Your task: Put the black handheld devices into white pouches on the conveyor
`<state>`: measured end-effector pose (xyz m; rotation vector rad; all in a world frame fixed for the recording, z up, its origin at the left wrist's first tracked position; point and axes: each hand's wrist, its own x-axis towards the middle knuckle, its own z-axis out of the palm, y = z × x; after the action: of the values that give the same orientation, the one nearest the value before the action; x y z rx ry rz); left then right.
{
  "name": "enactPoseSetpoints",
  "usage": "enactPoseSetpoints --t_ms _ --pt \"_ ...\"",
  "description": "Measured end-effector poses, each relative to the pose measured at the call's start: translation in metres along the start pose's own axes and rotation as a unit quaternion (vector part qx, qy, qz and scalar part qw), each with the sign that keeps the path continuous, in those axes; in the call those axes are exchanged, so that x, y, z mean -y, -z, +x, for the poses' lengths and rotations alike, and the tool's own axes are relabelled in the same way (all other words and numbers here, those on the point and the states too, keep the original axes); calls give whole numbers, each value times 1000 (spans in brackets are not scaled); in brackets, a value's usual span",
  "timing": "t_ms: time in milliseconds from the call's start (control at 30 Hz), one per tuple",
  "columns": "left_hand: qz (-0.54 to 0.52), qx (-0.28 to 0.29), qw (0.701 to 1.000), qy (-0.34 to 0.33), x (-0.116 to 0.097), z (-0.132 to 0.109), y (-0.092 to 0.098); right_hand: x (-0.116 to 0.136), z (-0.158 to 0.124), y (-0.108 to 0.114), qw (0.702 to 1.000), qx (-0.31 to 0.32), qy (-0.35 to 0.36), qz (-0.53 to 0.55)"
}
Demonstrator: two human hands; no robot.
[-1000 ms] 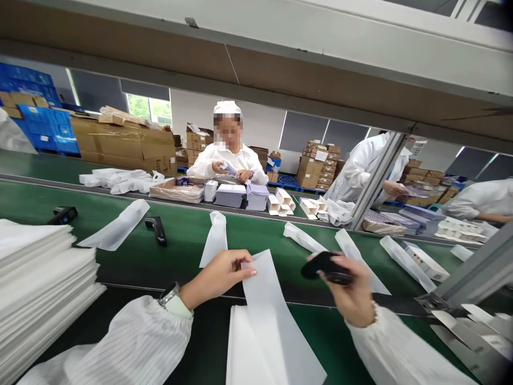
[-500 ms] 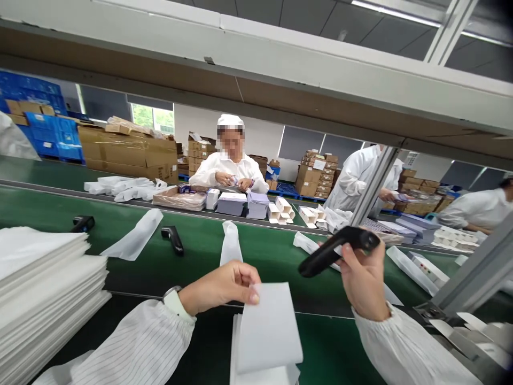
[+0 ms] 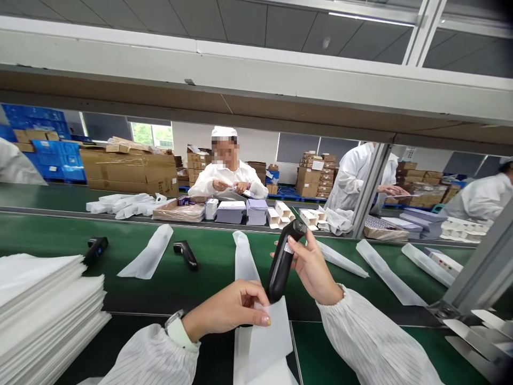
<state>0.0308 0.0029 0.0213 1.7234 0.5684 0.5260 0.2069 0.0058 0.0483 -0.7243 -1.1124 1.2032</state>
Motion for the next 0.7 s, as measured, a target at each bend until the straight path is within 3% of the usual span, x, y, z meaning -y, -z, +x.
enactPoseSetpoints --t_ms 233,367,500,600,667,700 --pt "-4 -80 996 -30 2 1 2 -21 -1 -5 995 79 -52 -38" --pt "-5 -146 987 -63 -1 1 8 -31 -3 -5 980 174 -75 -63" --pt "-4 -163 985 -52 -9 -2 9 -38 -3 4 945 292 -87 -121" --pt "3 -186 982 -34 -12 -3 7 -41 -9 7 893 409 -133 -135" --pt "26 -207 977 -39 -13 -3 6 -42 -11 6 873 441 -151 -146" --pt "39 -215 975 -43 -13 -2 6 -42 -11 6 884 420 -141 -149"
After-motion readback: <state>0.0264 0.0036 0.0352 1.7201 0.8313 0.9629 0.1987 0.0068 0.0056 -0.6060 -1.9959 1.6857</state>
